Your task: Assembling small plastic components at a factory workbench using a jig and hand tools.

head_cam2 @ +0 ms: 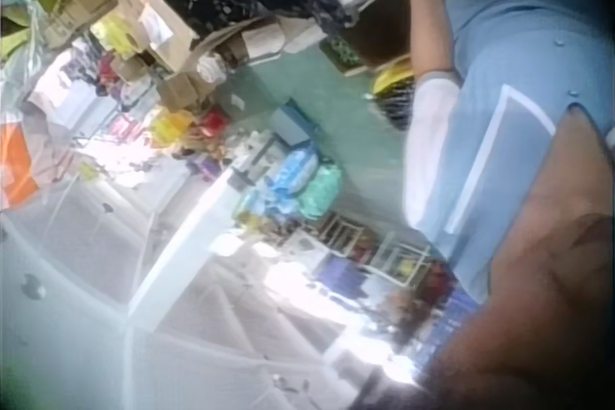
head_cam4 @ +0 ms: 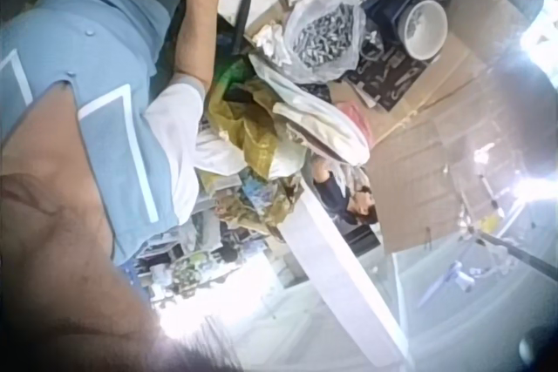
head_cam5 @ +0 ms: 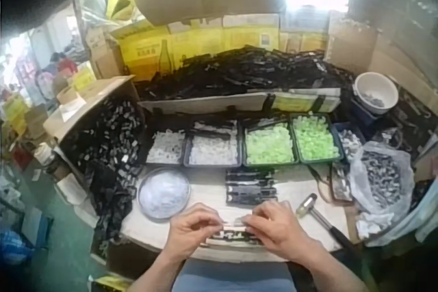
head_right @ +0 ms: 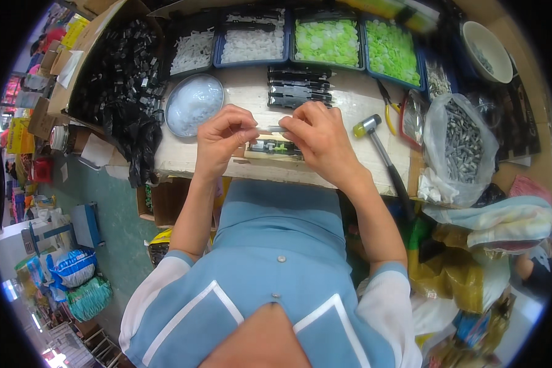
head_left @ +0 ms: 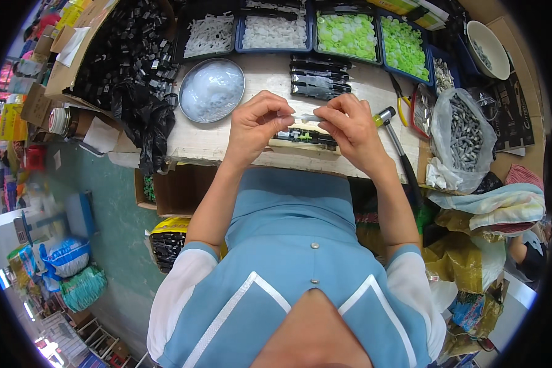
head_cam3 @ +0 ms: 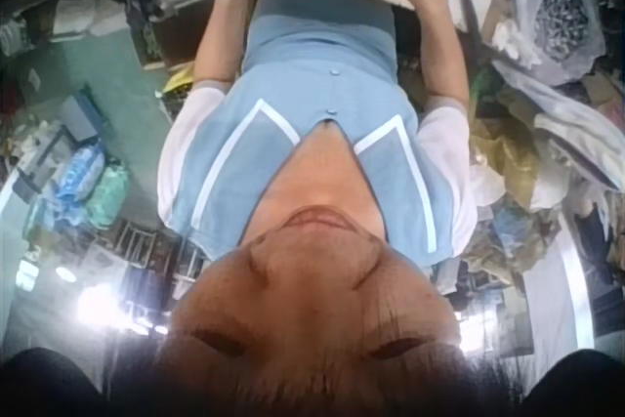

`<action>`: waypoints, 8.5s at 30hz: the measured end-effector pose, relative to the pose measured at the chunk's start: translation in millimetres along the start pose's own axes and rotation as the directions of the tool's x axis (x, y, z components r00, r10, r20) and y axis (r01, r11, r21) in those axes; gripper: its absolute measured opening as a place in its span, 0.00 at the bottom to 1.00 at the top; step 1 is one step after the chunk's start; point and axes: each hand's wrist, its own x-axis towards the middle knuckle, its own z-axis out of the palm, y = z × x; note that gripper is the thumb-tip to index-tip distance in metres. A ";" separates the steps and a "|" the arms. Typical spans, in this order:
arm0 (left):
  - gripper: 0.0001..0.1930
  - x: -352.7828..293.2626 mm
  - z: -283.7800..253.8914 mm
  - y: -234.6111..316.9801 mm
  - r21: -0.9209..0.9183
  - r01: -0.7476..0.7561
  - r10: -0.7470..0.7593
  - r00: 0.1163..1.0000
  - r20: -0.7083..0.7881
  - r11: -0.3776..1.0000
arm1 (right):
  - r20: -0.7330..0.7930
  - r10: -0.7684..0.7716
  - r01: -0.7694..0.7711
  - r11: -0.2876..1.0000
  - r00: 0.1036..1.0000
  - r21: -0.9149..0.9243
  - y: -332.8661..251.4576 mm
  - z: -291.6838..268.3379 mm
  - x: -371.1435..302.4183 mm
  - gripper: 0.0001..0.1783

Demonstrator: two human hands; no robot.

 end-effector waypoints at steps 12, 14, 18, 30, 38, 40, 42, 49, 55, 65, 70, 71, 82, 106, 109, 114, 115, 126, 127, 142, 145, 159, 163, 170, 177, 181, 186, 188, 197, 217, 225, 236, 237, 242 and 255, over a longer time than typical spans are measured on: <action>0.08 -5.0 16.1 -7.7 0.400 -0.360 0.345 0.932 0.113 0.843 | 0.333 0.419 -0.525 0.529 0.845 0.667 8.1 7.6 -14.8 0.10; 0.09 -7.3 18.6 -10.7 0.388 -0.336 0.313 0.942 0.123 0.858 | 0.382 0.434 -0.567 0.471 0.816 0.676 10.3 4.6 -17.1 0.10; 0.09 -8.1 22.6 -13.8 0.424 -0.392 0.351 0.920 0.175 0.816 | 0.457 0.471 -0.640 0.375 0.755 0.670 13.8 4.2 -24.2 0.11; 0.11 -17.5 17.9 -27.1 0.613 -0.236 0.220 0.970 0.104 0.754 | 0.398 0.615 -0.684 0.339 0.681 0.646 25.4 -1.6 -50.6 0.04; 0.12 -21.6 25.7 -43.9 0.731 -0.147 0.148 0.987 0.064 0.666 | 0.402 0.599 -0.680 0.356 0.693 0.642 32.4 10.8 -55.8 0.07; 0.12 -21.0 26.2 -43.2 0.730 -0.137 0.141 0.988 0.056 0.670 | 0.405 0.598 -0.683 0.357 0.692 0.637 30.4 11.9 -53.3 0.06; 0.12 -21.0 26.6 -42.6 0.728 -0.126 0.133 0.990 0.048 0.674 | 0.410 0.596 -0.686 0.359 0.690 0.633 28.1 14.0 -51.0 0.06; 0.12 -22.4 26.8 -43.2 0.726 -0.103 0.120 0.992 0.029 0.680 | 0.415 0.636 -0.727 0.363 0.650 0.583 25.2 16.6 -48.2 0.05; 0.07 -22.6 25.7 -45.7 0.727 -0.140 0.135 0.989 0.066 0.672 | 0.374 0.698 -0.760 0.383 0.611 0.525 35.1 23.4 -50.8 0.06; 0.03 -18.0 26.7 -40.3 0.729 -0.166 0.138 0.985 0.099 0.664 | 0.348 0.646 -0.733 0.615 0.679 0.290 44.7 23.5 -48.3 0.07; 0.04 -19.6 25.6 -38.3 0.734 -0.175 0.124 0.984 0.124 0.657 | 0.258 0.518 -0.565 0.810 0.816 0.160 52.8 -7.1 -10.4 0.05; 0.04 -20.1 25.9 -37.5 0.736 -0.178 0.127 0.984 0.125 0.653 | 0.192 0.507 -0.537 0.826 0.840 0.171 60.2 -14.4 1.9 0.05; 0.04 -15.5 27.5 -35.0 0.705 -0.193 0.151 0.981 0.123 0.682 | -0.308 0.017 -0.265 0.554 0.951 -0.789 207.1 -121.0 178.1 0.24; 0.15 7.5 25.9 -5.7 -0.341 0.309 -0.327 0.945 0.007 0.888 | 0.245 0.526 -0.314 0.044 0.815 0.948 25.2 6.8 0.6 0.18; 0.12 -1.8 13.5 -12.1 -0.342 0.296 -0.331 0.943 -0.045 0.892 | -0.070 0.543 -0.319 0.587 0.837 0.744 25.9 11.0 -12.5 0.19; 0.11 -16.0 4.6 -8.7 -0.249 0.410 -0.416 0.909 0.033 0.877 | -0.117 -0.057 0.029 0.973 0.991 -0.229 -2.2 10.8 -20.5 0.25; 0.11 -18.1 4.6 -8.1 -0.249 0.411 -0.416 0.909 0.033 0.877 | -0.048 -0.062 0.049 0.970 0.997 -0.238 -3.2 19.8 -22.4 0.22; 0.23 -31.0 -10.5 -22.3 0.623 -0.142 0.112 0.990 0.087 0.769 | -0.001 0.045 -0.044 0.981 0.999 -0.188 -1.8 49.0 -28.6 0.15; 0.23 -30.3 -10.8 -23.8 0.640 -0.160 0.125 0.987 0.100 0.751 | -0.001 0.046 -0.045 0.980 0.999 -0.194 -1.9 50.4 -27.3 0.14; 0.18 -22.5 -16.7 -31.0 0.682 -0.161 0.051 0.983 0.178 0.713 | 0.021 0.034 -0.029 0.977 0.999 -0.213 0.0 55.3 -28.7 0.16; 0.17 -22.3 -18.2 -33.1 0.704 -0.210 0.068 0.972 0.224 0.679 | 0.000 0.045 -0.045 0.981 0.999 -0.187 1.5 47.7 -31.8 0.16; 0.22 -12.4 -6.9 -20.7 0.761 -0.475 0.030 0.856 0.516 0.443 | -0.212 0.475 -0.494 0.610 0.854 -0.620 66.4 -18.6 -110.3 0.13; 0.27 -11.4 -5.7 -16.5 0.797 -0.488 -0.041 0.844 0.535 0.357 | -0.197 0.457 -0.491 0.725 0.868 -0.482 75.3 -16.4 -114.0 0.11; 0.30 -7.5 -2.0 -10.3 0.795 -0.540 -0.117 0.802 0.586 0.277 | -0.042 0.329 -0.332 0.938 0.943 -0.098 -9.6 -7.7 -77.1 0.10; 0.28 -4.1 -3.0 -11.3 0.778 -0.566 -0.098 0.788 0.608 0.273 | -0.088 0.298 -0.309 0.939 0.950 -0.151 -26.7 -20.6 -53.7 0.08; 0.27 -3.9 -2.3 -11.6 0.758 -0.590 -0.056 0.778 0.626 0.276 | 0.216 0.425 -0.311 0.854 0.879 -0.418 -20.6 -3.6 -57.9 0.06; 0.27 -3.6 -2.3 -13.9 0.773 -0.565 -0.080 0.790 0.608 0.289 | 0.124 0.341 -0.283 0.898 0.932 -0.337 -29.4 -14.4 -49.2 0.06; 0.27 -2.1 -0.8 -10.2 0.758 -0.588 -0.049 0.780 0.623 0.281 | 0.199 0.393 -0.275 0.853 0.898 -0.444 -21.5 -3.0 -58.7 0.06; 0.26 4.1 -4.4 -17.0 0.768 -0.276 -0.097 0.911 0.400 0.577 | 0.131 0.320 -0.270 0.914 0.938 -0.302 -25.0 -10.0 -44.6 0.07; 0.19 -39.8 18.2 -32.8 0.816 -0.369 0.417 0.892 0.176 0.445 | 0.210 0.489 -0.449 0.868 0.847 -0.211 -3.9 2.6 4.4 0.12; 0.17 -63.7 45.1 -49.5 0.752 -0.457 0.414 0.870 0.268 0.475 | 0.312 0.308 -0.240 0.941 0.899 -0.238 -22.6 30.0 5.5 0.06; 0.14 -62.1 38.7 -49.9 0.724 -0.507 0.436 0.845 0.310 0.468 | 0.253 0.409 -0.365 0.908 0.876 -0.205 -6.5 32.7 11.3 0.08; 0.13 -61.0 37.1 -48.7 0.723 -0.522 0.439 0.836 0.328 0.454 | 0.186 0.450 -0.420 0.889 0.873 -0.183 0.1 30.1 3.1 0.08; 0.15 -53.6 32.2 -48.0 0.661 -0.542 0.491 0.822 0.289 0.518 | 0.008 0.556 -0.525 0.788 0.831 -0.322 22.1 1.4 -42.2 0.11; 0.16 -20.2 23.3 -39.1 0.606 -0.376 0.289 0.926 0.241 0.701 | -0.253 0.397 -0.470 0.772 0.882 -0.427 74.3 -29.5 -83.1 0.07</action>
